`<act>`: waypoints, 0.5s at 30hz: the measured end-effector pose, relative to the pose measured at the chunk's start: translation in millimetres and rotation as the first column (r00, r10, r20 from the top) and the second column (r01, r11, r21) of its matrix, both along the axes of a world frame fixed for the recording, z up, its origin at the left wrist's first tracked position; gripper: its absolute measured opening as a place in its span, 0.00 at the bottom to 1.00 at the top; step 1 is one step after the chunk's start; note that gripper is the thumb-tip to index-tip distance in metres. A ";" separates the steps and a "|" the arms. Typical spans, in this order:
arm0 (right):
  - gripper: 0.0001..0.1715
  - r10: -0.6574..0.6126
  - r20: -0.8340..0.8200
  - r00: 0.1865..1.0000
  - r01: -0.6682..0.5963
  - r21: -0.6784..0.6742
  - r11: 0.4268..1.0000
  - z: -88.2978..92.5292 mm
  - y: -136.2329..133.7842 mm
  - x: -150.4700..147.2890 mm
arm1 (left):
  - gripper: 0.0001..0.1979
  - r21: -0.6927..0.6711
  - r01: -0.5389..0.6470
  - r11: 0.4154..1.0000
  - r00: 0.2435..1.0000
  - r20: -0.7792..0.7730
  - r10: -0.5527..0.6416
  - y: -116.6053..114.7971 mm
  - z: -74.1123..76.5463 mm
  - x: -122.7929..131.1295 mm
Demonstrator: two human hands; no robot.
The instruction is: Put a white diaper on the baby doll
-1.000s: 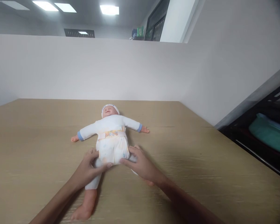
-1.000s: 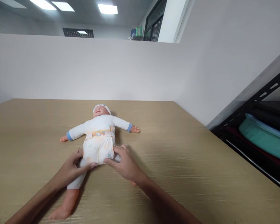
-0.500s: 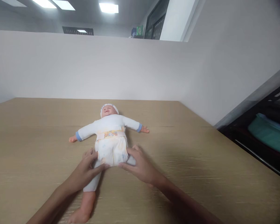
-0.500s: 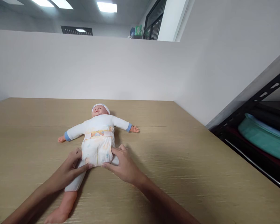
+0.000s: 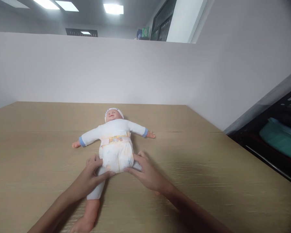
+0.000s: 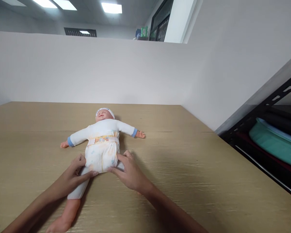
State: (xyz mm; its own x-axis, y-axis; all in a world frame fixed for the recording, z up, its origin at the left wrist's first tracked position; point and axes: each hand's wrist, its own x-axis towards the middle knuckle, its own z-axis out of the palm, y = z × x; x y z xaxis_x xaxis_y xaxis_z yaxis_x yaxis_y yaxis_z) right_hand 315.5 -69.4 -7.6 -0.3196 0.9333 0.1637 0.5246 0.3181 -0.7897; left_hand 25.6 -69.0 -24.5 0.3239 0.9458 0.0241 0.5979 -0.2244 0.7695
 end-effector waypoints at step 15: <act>0.24 0.076 -0.304 0.950 -0.132 -0.168 0.977 -1.0 7.1 1.4 | 0.25 -0.118 -0.032 0.993 0.907 0.413 0.078 2.0 -1.1 5.4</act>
State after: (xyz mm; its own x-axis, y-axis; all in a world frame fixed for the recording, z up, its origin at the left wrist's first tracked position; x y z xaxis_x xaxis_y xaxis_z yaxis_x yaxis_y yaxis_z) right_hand 316.8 -62.4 -8.6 -0.3799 0.9202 0.0941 0.2322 0.1934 -0.9532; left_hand 31.0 -67.0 -25.6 0.2540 0.9662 0.0445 0.2269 -0.1042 0.9683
